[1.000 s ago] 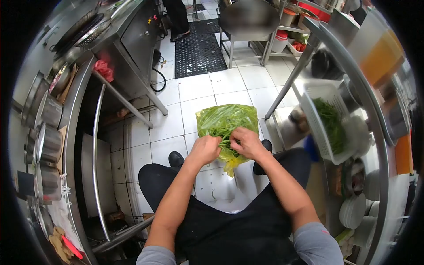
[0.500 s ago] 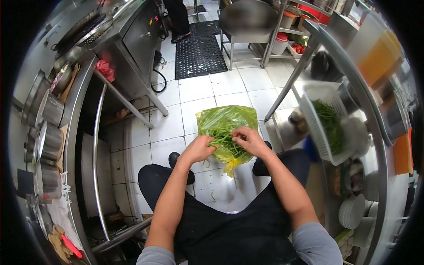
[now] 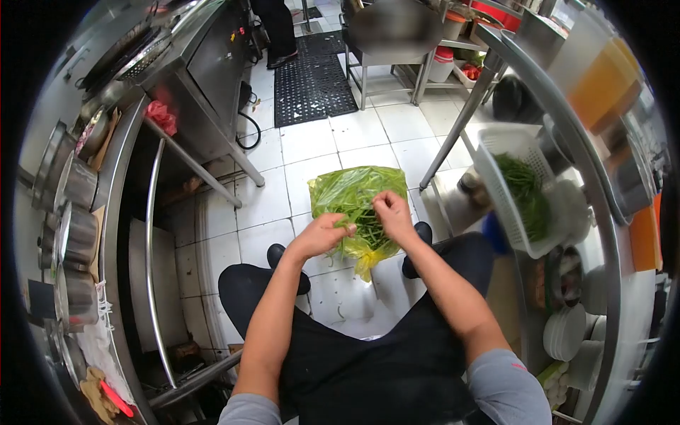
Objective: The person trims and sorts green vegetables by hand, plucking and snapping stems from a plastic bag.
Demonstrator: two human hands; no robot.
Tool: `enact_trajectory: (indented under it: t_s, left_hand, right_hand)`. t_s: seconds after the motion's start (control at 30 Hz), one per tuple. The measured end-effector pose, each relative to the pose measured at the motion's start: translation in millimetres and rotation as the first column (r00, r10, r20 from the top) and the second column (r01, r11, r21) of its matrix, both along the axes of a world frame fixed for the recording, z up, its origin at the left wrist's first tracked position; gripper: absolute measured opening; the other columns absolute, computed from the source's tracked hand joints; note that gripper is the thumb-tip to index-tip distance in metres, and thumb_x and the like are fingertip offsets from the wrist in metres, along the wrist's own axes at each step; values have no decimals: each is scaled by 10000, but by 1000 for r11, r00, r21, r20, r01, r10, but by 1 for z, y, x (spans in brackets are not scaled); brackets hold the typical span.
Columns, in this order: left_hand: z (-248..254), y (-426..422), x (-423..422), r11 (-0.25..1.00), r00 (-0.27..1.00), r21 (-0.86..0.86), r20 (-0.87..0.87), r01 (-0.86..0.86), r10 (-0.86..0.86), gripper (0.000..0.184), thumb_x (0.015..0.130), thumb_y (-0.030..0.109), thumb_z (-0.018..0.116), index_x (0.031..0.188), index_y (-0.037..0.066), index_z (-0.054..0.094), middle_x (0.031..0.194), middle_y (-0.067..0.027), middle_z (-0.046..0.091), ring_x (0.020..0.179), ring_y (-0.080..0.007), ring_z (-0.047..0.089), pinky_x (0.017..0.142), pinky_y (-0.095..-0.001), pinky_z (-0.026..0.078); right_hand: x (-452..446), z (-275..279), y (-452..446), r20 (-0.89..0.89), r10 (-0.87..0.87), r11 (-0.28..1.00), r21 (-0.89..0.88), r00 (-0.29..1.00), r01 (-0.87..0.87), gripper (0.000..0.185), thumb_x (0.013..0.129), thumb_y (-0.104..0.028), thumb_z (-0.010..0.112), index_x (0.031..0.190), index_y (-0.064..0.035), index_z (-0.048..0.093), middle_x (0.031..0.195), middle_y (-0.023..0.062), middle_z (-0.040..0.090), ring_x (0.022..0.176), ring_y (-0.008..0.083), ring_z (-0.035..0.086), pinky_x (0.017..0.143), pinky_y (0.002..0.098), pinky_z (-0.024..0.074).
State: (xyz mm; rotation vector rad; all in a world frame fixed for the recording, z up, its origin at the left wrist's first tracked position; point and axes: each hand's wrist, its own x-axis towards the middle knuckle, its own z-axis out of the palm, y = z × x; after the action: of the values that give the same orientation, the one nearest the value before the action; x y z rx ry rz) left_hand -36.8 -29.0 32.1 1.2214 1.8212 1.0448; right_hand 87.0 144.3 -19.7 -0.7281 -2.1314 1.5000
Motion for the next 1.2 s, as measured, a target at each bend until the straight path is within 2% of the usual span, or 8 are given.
enact_trajectory:
  t_s: [0.07,0.13,0.2,0.5,0.8,0.93,0.97,1.2]
  left_hand:
    - [8,-4,-4,985,760,-58,629,-163,163,230,976,249,575,889,36,582,556,49,375,453,-73,317,421,-264,250]
    - [6,-6,-10,984,734,-9,665,-176,138,222,1013,271,525,955,60,561,576,84,303,459,-32,250,423,-208,195]
    - [4,-5,-13,946,660,71,732,-317,167,238,1013,289,524,967,57,553,590,66,326,458,-42,281,419,-215,219]
    - [-1,2,-7,899,643,117,738,-422,206,255,1008,317,531,1002,62,538,622,41,381,464,-55,325,424,-213,254]
    - [-5,9,1,834,757,226,581,-504,300,232,1013,301,532,1011,70,549,621,36,411,495,-47,350,445,-209,266]
    - [-9,8,-4,810,763,223,533,-543,365,202,1005,257,542,995,57,561,637,38,450,542,-43,378,489,-213,302]
    - [-12,8,-3,806,759,221,535,-549,371,202,1005,257,542,995,57,561,637,38,450,542,-43,378,489,-213,302]
    - [-16,13,6,829,837,239,369,-507,405,189,994,208,535,973,24,572,646,13,494,567,-63,427,517,-244,345]
  right_hand:
    - [2,1,18,-127,138,966,-201,982,-162,140,852,-99,614,977,-37,620,897,-31,608,756,58,530,666,224,440]
    - [12,20,10,-73,185,976,-102,980,-192,206,876,-93,615,1076,-43,626,953,-28,620,791,55,542,699,210,443]
    - [16,30,-2,-57,296,850,-440,953,-290,244,879,-102,644,1112,-33,649,813,-27,597,706,59,526,633,230,452]
    - [9,16,-36,-81,481,697,-568,873,-437,163,939,-165,578,991,-26,647,777,-6,613,650,75,535,604,230,451]
    - [2,-5,0,16,-33,957,-289,999,36,179,853,-164,611,783,-1,627,675,3,586,627,83,518,587,262,426]
    - [10,7,-4,12,170,979,-120,985,-167,214,865,-187,655,951,7,688,718,-1,617,623,88,528,585,266,445]
    - [12,14,-5,49,244,891,-405,969,-204,243,891,-198,651,1025,1,693,745,-7,636,635,78,538,591,254,453]
    - [6,9,-27,-10,235,948,-221,972,-231,191,863,-166,610,824,-4,703,682,-1,620,618,67,518,580,251,433]
